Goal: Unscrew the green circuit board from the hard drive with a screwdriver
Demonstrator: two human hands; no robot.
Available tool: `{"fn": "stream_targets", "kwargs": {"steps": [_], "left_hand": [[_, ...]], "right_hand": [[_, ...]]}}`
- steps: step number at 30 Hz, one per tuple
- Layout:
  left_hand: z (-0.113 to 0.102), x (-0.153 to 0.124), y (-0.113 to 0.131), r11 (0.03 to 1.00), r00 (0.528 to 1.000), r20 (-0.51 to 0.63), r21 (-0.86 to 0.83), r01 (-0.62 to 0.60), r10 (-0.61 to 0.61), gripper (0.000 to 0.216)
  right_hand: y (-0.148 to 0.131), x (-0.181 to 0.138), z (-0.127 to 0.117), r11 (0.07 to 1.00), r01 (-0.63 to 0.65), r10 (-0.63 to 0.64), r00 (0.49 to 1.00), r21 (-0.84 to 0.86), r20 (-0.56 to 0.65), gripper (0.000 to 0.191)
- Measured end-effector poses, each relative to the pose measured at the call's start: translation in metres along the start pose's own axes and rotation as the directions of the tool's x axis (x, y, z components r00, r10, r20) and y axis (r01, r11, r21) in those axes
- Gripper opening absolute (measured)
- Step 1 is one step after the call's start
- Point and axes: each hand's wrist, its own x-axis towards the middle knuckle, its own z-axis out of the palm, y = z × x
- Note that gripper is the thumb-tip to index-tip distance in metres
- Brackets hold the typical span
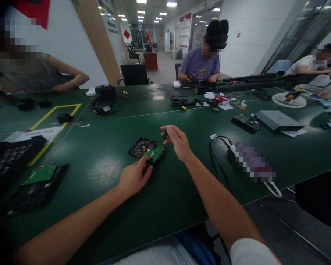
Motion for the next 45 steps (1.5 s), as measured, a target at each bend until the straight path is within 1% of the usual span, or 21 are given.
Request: {"fn": "stream_targets", "kwargs": {"steps": [5,10,17,22,28,32,37,42,45], "left_hand": [[0.0026,-0.0002,-0.0024,1.000,0.999,-0.026,0.004,-0.024,0.024,0.042],[0.0033,-0.0001,-0.0027,1.000,0.999,-0.023,0.004,-0.023,0.023,0.042],[0.0015,-0.0002,-0.0012,1.000,1.000,-0.012,0.006,-0.014,0.014,0.042],[0.0023,0.0006,-0.0022,1.000,1.000,-0.010,0.006,-0.010,0.010,0.041],[0.0038,0.0005,-0.0036,1.000,1.000,-0.023,0.005,-0.017,0.017,0.041],[0.0046,0.0002,-0.0035,1.000,0.999,-0.032,-0.003,-0.020,0.020,0.040],[0.0043,0.0004,-0.0036,1.000,0.999,-0.030,-0.004,-0.026,0.026,0.042],[0.0031,0.0002,-0.0036,1.000,1.000,-0.024,-0.007,-0.018,0.017,0.042],[0.0027,-0.0001,-0.0037,1.000,0.999,-0.030,-0.009,-0.025,0.025,0.042]], "right_hand": [[-0.0020,-0.0011,0.0022,0.996,-0.018,0.017,1.000,0.087,0.015,0.029],[0.0004,0.0003,0.0020,0.990,-0.038,0.037,0.999,0.138,0.006,0.035],[0.0002,0.0013,-0.0008,0.999,-0.031,0.033,0.998,0.038,-0.044,0.029],[-0.0004,0.0005,-0.0001,0.997,-0.032,0.034,0.999,0.075,-0.024,0.028],[0.0039,0.0016,0.0011,0.983,-0.057,0.061,0.998,0.176,-0.018,0.038],[0.0031,0.0013,0.0009,0.990,-0.051,0.055,0.998,0.129,-0.024,0.033],[-0.0012,-0.0006,0.0026,0.996,-0.054,0.055,0.998,0.072,-0.016,0.035],[-0.0033,-0.0008,0.0043,0.994,-0.043,0.045,0.999,0.103,-0.020,0.027],[-0.0048,-0.0008,0.0053,0.989,-0.063,0.066,0.998,0.136,-0.014,0.025]]}}
